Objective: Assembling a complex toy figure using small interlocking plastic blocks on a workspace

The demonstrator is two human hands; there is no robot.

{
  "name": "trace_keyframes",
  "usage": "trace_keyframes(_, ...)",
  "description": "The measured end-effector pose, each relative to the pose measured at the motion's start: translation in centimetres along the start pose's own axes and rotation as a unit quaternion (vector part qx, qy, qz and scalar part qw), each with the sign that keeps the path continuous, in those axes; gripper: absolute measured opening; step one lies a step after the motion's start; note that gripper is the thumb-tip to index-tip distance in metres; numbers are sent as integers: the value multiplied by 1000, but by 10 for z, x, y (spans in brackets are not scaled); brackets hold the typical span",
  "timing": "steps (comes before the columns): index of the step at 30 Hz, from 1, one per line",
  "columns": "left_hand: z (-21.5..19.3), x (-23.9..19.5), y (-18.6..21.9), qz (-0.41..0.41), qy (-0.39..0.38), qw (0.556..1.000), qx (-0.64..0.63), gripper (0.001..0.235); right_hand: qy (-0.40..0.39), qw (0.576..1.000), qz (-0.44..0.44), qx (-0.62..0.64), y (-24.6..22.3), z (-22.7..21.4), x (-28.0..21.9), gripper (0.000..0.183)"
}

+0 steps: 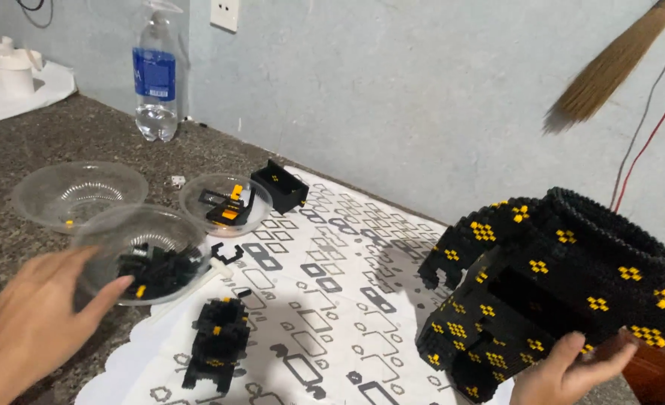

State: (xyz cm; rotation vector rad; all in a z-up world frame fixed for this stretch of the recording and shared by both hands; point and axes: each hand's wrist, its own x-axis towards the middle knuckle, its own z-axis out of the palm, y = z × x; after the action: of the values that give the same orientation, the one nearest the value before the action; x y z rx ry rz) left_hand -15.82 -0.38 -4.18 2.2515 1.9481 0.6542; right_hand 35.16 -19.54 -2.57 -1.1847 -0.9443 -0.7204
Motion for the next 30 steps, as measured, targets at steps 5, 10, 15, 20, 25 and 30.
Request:
trace_keyframes(5, 79, 11, -68, 8, 177, 952, 251, 67, 35, 981, -45, -187, -82, 10, -10, 62)
trace_keyframes(10, 20, -20, 13, 163, 33, 965, -205, 74, -146, 981, 107, -68, -49, 26, -33, 40)
trace_keyframes(15, 41, -16, 41, 199, -255, 894, -309, 102, -469, 877, -42, 97, -141, 58, -100, 38)
trace_keyframes(20, -45, -24, 121, -26, -413, 865, -283, 56, -584, 775, 238, -27, -178, 73, -90, 89)
trace_keyframes(25, 26, -17, 171, -44, -428, 761, -486, 48, -533, 794, 183, 227, -102, 67, -121, 99)
trace_keyframes(30, 65, -19, 212, -113, -473, 665, -567, 28, -428, 717, 483, 263, -102, 67, -116, 97)
